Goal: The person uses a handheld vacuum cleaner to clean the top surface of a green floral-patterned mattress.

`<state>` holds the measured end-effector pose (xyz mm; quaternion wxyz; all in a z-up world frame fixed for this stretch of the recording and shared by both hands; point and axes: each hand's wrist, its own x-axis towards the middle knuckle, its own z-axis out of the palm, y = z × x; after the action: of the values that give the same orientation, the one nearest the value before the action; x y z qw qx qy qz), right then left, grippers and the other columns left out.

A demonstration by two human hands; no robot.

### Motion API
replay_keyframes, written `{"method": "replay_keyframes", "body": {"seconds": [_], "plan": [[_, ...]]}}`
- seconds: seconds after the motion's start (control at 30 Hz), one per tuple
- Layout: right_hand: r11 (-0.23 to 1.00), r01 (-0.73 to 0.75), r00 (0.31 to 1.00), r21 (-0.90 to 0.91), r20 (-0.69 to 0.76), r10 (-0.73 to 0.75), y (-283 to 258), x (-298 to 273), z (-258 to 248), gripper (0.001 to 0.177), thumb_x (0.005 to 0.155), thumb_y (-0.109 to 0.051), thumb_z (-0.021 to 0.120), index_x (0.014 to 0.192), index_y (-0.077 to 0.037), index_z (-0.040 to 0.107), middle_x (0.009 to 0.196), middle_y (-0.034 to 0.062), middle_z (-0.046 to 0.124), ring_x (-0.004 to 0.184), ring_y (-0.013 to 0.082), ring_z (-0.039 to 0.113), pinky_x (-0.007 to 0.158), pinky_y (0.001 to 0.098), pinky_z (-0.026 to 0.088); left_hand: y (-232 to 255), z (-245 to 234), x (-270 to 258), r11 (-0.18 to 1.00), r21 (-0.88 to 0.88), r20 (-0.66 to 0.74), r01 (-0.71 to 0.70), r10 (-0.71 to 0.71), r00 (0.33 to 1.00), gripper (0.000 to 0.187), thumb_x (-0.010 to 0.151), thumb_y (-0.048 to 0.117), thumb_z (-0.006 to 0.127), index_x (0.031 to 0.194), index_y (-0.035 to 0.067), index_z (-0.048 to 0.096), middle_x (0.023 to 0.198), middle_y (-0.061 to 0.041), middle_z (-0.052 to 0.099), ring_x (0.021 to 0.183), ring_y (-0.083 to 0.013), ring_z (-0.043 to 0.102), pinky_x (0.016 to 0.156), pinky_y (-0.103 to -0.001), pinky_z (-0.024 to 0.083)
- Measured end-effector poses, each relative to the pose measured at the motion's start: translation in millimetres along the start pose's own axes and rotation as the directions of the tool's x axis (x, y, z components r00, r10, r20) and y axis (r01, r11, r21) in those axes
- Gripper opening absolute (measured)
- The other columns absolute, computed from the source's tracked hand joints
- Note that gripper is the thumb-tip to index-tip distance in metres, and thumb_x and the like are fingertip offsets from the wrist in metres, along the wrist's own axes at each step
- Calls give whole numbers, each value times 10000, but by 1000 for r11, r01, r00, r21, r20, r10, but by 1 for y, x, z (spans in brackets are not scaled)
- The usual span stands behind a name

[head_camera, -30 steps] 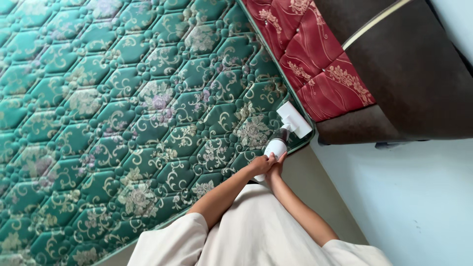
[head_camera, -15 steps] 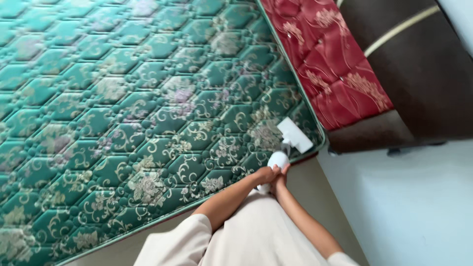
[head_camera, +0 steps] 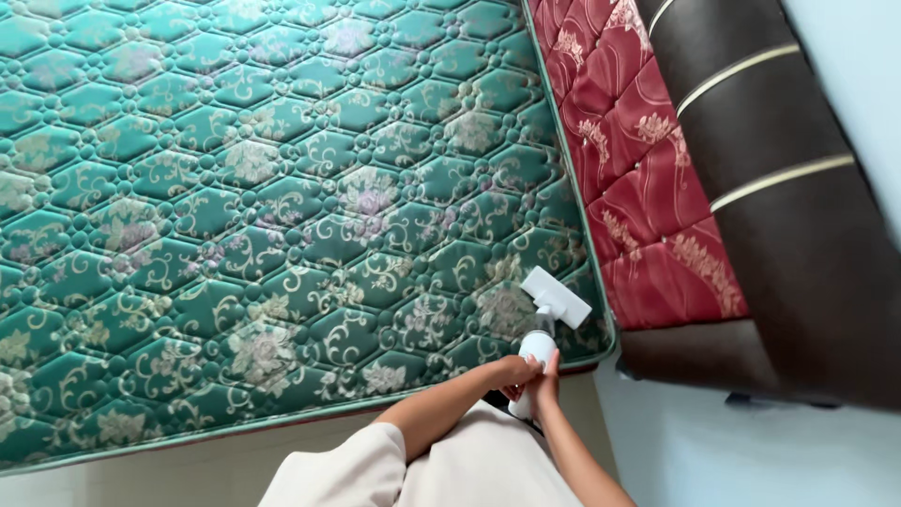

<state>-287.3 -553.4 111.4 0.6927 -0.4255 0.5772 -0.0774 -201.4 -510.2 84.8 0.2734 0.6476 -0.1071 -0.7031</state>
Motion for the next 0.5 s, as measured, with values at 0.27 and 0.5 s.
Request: {"method": "replay_keyframes", "body": {"seconds": [0.27,0.5], "plan": [[947,-300,917,119,310,251,-36,51,-42,807,1077,-732,367,1213,56,478,634,122,548,421,267,525,337,399,410,42,26,41,984,52,-101,-171,176,979,624,1003,433,336,756,-62,625,575,-205,619,436,-318,607,439,-447,526],[959,-20,970,-282,229,87,-60,77,-71,692,1014,-313,493,1597,-427,140,879,156,608,504,271,514,394,429,373,65,50,60,963,-234,-217,-137,86,972,696,1010,541,484,785,-99,640,594,-198,602,445,-304,591,446,-428,512]]}}
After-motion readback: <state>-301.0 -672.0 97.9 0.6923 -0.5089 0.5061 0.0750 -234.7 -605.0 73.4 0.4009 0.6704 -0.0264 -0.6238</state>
